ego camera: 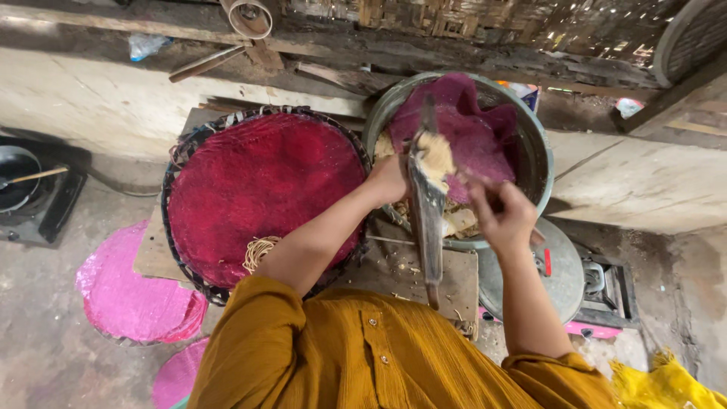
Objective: The person presses dough through a hand-held wooden noodle press, extruding strands over a round tray. They cut the strands with a small stick, gather them into nest shapes, and place each finished noodle nest on the tray alongside the others.
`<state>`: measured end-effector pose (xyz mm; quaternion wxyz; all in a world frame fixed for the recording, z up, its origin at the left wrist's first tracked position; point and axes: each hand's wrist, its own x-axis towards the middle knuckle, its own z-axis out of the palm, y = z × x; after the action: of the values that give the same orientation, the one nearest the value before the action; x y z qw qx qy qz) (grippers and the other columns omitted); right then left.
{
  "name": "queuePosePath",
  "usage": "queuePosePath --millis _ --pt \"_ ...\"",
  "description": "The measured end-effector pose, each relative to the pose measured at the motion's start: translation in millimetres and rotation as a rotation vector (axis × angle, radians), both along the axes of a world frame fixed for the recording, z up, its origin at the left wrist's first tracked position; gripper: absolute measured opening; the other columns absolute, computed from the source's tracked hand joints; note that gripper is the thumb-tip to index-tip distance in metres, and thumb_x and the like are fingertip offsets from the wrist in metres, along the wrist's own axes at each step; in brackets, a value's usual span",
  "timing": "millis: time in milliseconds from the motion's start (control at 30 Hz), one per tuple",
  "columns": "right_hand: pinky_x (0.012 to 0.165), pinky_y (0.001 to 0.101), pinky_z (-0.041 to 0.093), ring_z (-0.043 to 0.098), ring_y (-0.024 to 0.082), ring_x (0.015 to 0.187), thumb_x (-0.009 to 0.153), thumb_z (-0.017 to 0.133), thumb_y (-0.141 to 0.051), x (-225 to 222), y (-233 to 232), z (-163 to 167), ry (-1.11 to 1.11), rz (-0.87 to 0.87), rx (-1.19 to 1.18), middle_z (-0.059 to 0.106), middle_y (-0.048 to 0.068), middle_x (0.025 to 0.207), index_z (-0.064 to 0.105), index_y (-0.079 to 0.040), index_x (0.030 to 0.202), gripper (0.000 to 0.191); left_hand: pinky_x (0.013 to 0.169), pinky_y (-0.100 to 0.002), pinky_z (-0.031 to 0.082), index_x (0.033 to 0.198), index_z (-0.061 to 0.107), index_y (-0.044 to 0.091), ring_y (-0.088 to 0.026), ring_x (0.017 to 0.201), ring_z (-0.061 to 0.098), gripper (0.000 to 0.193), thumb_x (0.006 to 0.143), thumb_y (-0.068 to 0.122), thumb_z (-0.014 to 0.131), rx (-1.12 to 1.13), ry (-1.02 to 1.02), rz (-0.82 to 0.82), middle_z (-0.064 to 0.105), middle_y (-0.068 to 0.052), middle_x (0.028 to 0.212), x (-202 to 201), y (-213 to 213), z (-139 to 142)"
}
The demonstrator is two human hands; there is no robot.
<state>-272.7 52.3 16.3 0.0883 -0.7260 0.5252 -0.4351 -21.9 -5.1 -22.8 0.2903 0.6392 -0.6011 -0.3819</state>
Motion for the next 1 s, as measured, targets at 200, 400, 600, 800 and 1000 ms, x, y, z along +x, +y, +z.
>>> queuePosePath --millis 200,400,600,800,1000 --pt "0.066 0.0251 0.053 0.068 0.011 0.076 0.09 0.082 -0.024 -38.8 20.3 0.9 -0.203 0.343 0.263 0.078 0.006 0.096 0.077 -0.004 0.109 0.028 0.084 -0.039 0.059 0.107 0.073 0.004 -0.025 0.092 0.074 0.028 0.082 0.014 0.076 0.056 0.39 0.054 0.076 -0.01 0.099 45.6 -0.9 0.7" --pt "0.093 0.0453 0.055 0.069 0.031 0.104 0.096 0.076 -0.04 -60.1 20.6 14.1 0.336 -0.109 0.436 0.073 0.017 0.118 0.073 -0.006 0.129 0.047 0.084 -0.034 0.065 0.123 0.066 0.0 -0.026 0.105 0.074 0.044 0.083 -0.01 0.081 -0.295 1.011 -0.417 0.069 -0.014 0.112 125.6 8.2 30.2" --pt "0.122 0.0367 0.043 0.054 0.023 0.142 0.082 0.052 -0.086 70.1 59.9 8.4 -0.994 1.129 0.946 0.051 0.017 0.153 0.047 -0.001 0.151 0.11 0.09 -0.029 0.063 0.129 0.069 0.004 -0.026 0.121 0.072 0.042 0.09 -0.009 0.076 -0.645 1.271 -0.887 0.065 -0.012 0.13 132.0 36.3 71.9" --pt "0.067 0.0299 0.056 0.071 0.025 0.092 0.089 0.07 -0.062 115.1 81.0 44.8 -1.276 1.695 1.357 0.062 0.027 0.133 0.022 0.0 0.167 0.111 0.098 -0.035 0.062 0.143 0.057 0.01 -0.017 0.119 0.069 0.068 0.082 0.006 0.088 -0.873 0.92 -0.53 0.062 -0.006 0.144 145.4 121.1 121.1" --pt "0.055 0.0259 0.052 0.069 0.024 0.086 0.095 0.08 -0.037 139.0 91.3 107.8 -0.9 1.162 0.667 0.057 0.024 0.141 0.002 -0.006 0.162 0.107 0.107 -0.047 0.044 0.132 0.065 0.009 -0.027 0.12 0.067 0.061 0.077 0.017 0.089 -0.851 0.193 -0.395 0.072 -0.011 0.125 199.2 199.2 126.7"
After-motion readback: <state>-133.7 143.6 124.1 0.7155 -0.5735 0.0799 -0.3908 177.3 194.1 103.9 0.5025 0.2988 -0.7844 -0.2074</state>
